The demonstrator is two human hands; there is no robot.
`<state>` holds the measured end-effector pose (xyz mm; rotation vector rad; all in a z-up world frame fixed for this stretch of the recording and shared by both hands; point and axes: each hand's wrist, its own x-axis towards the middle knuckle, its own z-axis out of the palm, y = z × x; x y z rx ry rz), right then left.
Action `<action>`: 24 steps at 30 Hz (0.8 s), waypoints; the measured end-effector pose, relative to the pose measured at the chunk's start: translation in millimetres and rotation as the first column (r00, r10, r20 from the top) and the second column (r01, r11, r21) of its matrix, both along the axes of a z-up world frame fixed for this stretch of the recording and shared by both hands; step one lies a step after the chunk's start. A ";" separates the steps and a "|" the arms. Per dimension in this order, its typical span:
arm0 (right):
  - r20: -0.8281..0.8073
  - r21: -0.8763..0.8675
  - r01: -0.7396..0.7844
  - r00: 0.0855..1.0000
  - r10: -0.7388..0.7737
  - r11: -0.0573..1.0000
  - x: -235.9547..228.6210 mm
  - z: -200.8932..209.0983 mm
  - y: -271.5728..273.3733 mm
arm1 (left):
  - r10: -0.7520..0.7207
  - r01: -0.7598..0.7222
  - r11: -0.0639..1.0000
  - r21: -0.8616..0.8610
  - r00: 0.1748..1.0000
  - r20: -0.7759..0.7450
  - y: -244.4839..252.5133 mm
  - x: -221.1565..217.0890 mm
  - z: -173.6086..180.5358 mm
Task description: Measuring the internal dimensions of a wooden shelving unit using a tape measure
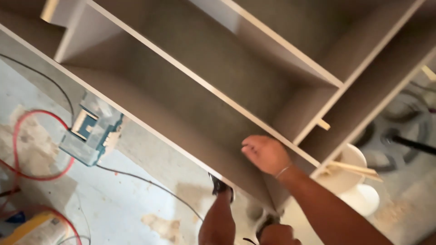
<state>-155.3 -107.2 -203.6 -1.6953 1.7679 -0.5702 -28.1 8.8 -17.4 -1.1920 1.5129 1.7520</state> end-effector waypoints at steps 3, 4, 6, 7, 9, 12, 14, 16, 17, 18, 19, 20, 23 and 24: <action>0.057 0.144 -0.090 0.995 0.082 0.986 15.4 5.9 45.8 | 0.224 -0.227 0.974 0.000 0.961 0.165 -121.0 28.8 60.1; 0.087 0.216 -0.099 0.993 0.082 0.971 16.3 7.3 62.8 | 0.296 -0.300 0.954 -0.016 0.930 0.217 -155.8 52.6 85.6; 0.114 0.438 -0.086 0.993 0.039 0.895 13.2 36.4 93.5 | 0.428 -0.433 0.900 -0.059 0.849 0.310 -97.7 54.5 -21.4; 0.134 0.625 -0.077 0.991 -0.009 0.776 11.1 52.8 107.4 | 0.488 -0.492 0.866 -0.085 0.799 0.350 -49.9 70.0 -58.0; 0.130 0.698 0.011 0.981 -0.142 0.716 12.2 72.3 146.4 | 0.162 -0.144 0.955 -0.260 0.985 0.051 150.8 32.0 -221.5; 0.125 0.812 0.125 0.916 -0.380 0.569 18.5 102.3 198.0 | 0.296 -0.284 0.946 -0.155 0.953 0.065 161.8 50.9 -189.6; 0.122 0.857 0.153 0.868 -0.481 0.493 27.6 131.5 212.3 | 0.629 -0.728 0.682 0.072 0.634 0.450 112.9 54.9 -136.9; 0.231 0.886 0.090 0.764 -0.603 0.455 42.7 167.6 206.5 | 0.649 -0.685 0.727 0.049 0.708 0.277 107.1 64.8 -127.5; 0.233 0.884 0.093 0.762 -0.605 0.458 47.2 169.2 220.3 | 0.647 -0.682 0.730 0.047 0.711 0.274 94.5 57.9 -97.3; 0.254 0.800 0.182 0.760 -0.598 0.572 57.9 166.5 230.1 | 0.800 -0.882 0.466 0.075 0.455 0.390 77.9 57.8 -68.9; 0.275 0.694 0.269 0.759 -0.591 0.668 69.5 164.0 239.4 | 0.853 -0.987 0.148 0.061 0.159 0.498 61.8 57.8 -39.9; 0.302 0.688 0.254 0.752 -0.586 0.680 78.4 170.7 233.8 | 0.861 -0.988 0.150 0.037 0.149 0.486 52.8 60.8 -25.7; 0.189 0.771 0.428 0.553 -0.811 0.471 98.5 200.7 206.0 | 0.835 -0.963 0.167 0.212 0.252 0.489 32.5 75.6 5.1; 0.101 0.807 0.382 0.663 -0.742 0.451 97.2 219.1 189.3 | 0.821 -0.944 0.199 0.264 0.308 0.481 28.7 81.9 9.1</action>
